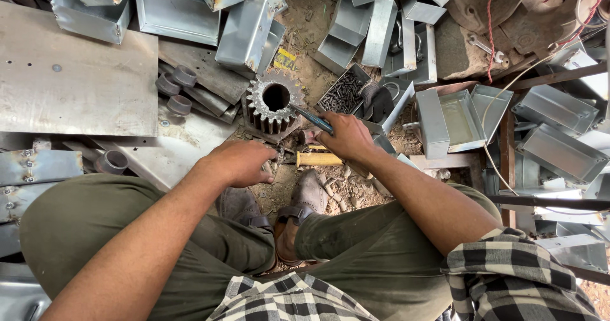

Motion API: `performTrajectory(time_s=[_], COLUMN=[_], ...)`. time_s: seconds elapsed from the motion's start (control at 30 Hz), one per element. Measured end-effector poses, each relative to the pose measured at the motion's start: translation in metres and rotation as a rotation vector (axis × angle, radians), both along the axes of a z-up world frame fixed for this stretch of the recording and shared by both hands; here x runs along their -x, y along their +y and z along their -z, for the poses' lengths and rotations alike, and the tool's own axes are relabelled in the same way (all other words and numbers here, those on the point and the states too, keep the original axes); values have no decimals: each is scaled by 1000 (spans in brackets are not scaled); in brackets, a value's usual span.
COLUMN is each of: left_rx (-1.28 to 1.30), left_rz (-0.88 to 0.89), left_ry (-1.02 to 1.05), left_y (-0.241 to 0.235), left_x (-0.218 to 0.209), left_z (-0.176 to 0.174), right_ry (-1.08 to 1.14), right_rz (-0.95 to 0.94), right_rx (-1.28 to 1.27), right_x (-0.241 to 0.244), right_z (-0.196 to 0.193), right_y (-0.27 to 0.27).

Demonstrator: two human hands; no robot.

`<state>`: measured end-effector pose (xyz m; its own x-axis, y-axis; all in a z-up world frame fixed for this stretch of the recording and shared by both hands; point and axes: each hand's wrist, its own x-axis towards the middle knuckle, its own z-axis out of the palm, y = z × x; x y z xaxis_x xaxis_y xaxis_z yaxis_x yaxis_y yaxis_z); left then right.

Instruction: The person straightens and aligns small metal enclosures using a hammer and a gear acting as a mandrel, picking up each piece from a large pile of scrap and finishing by setting it back into the pile.

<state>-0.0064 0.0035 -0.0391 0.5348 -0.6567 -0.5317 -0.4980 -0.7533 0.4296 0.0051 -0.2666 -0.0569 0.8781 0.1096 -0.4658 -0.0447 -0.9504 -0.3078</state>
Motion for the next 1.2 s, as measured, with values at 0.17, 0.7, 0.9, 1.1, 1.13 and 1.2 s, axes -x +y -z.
performTrajectory(time_s=[0.17,0.7,0.9,1.1,1.13,1.2], left_rx=[7,-32,-25,23,22,13], left_rz=[-9,0,-9,-4,-6,-13], left_ry=[-3,22,14,-16,-28,-17], left_y=[1,-4,-2,-1,-2,-2], left_x=[0,1,3,3,4,4], left_z=[-1,-19,-22,-11,-11,-11], right_ry=[-127,-273,-184,9,-3,-160], right_rz=[-82,-207,-149,-82,-85,-188], right_rx=[-116,-302,-110,13,12,-58], right_x=[2,4,10,10,12,14], right_z=[7,-5,-21,-27,-27,-26], right_y=[-2,3,15,24,23,21])
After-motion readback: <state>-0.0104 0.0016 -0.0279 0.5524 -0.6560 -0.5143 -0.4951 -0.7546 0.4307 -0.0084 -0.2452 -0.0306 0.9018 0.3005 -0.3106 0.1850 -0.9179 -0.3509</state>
